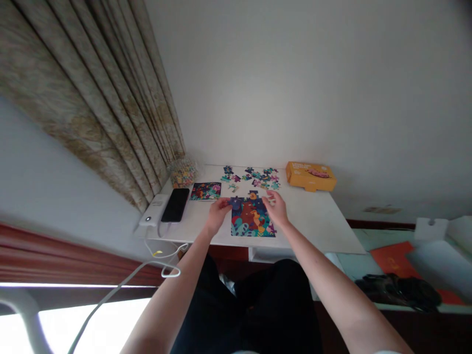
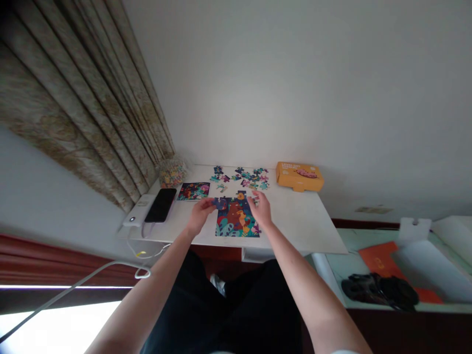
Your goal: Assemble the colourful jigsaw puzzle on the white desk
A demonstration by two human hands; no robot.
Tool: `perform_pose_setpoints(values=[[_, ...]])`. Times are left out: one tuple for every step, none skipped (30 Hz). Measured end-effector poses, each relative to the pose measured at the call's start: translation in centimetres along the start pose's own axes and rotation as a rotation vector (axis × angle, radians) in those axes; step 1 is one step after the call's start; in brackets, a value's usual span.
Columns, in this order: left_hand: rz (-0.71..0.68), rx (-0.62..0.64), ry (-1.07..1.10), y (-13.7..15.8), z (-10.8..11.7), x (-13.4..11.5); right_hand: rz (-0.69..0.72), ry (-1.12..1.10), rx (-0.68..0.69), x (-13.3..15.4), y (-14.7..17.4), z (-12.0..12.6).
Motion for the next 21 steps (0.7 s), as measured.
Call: perform_pose_setpoints(values=[[-0.023,0.037,-0.038,0.1,-0.5,-0.4,0.013,-0.108,0.087,1.3,0.9,-1.5],[-0.042,0.078,-0.067,0.2,-1.1,-0.8,0.010,-0.207,0.164,2.5,1.8,-2.8],[-0.055,0.117,-0.087,0.4,-1.6,-1.1,-0.001,-0.291,0.223,3.6,2.6,-4.0],[-0.063,0.155,-0.099,0.5,-2.1,-1.4,-0.012,-0.365,0.264,4.4,3.4,-4.9],[-0.070,0.186,-0.104,0.6,-2.5,-1.6,-0.014,-0.432,0.283,5.1,4.1,-5.5],[-0.074,0.209,-0.106,0.7,-2.9,-1.8,-0.016,-0.490,0.288,5.5,4.6,-5.9],[-0.075,0.220,-0.102,0.7,-3.1,-1.8,-0.020,-0.541,0.285,5.8,5.0,-6.2],[-0.073,0.218,-0.088,0.8,-3.3,-1.8,-0.026,-0.584,0.278,5.8,5.3,-6.3],[-0.068,0.198,-0.063,0.8,-3.3,-1.8,-0.042,-0.621,0.270,5.7,5.5,-6.5],[-0.060,0.164,-0.027,0.9,-3.3,-1.6,-0.072,-0.655,0.261,5.4,5.7,-6.8],[-0.049,0.124,0.018,1.0,-3.2,-1.3,-0.116,-0.688,0.245,4.9,5.9,-7.1],[-0.036,0.087,0.067,1.1,-3.3,-0.9,-0.170,-0.720,0.220,4.4,6.2,-7.5],[-0.019,0.059,0.113,1.3,-3.5,-0.4,-0.228,-0.750,0.188,3.8,6.4,-7.8],[0.001,0.042,0.151,1.6,-3.7,0.2,-0.280,-0.774,0.156,3.2,6.7,-8.2],[0.022,0.031,0.177,1.8,-4.0,0.8,-0.313,-0.783,0.132,2.8,6.9,-8.5],[0.044,0.022,0.190,2.0,-4.3,1.4,-0.319,-0.770,0.121,2.7,7.0,-8.6],[0.062,0.008,0.190,2.1,-4.3,1.9,-0.294,-0.727,0.122,2.7,6.9,-8.6],[0.074,-0.012,0.174,2.2,-4.2,2.3,-0.244,-0.644,0.129,2.9,6.6,-8.2],[0.076,-0.034,0.143,2.1,-3.8,2.5,-0.180,-0.523,0.132,3.1,6.3,-7.6],[0.069,-0.054,0.101,1.9,-3.3,2.5,-0.111,-0.369,0.128,3.3,5.9,-6.8],[0.054,-0.071,0.052,1.6,-2.8,2.3,-0.043,-0.197,0.124,3.5,5.5,-5.9]])
Point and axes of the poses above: each hand's wrist, its own y-axis away from the middle knuckle, its own z-axis out of the back of the hand, x = y × z, the point moved 9 cm from there along -y, towards the middle knuckle, and after that the axes turned 5 degrees about x, right-handed, at the moved point
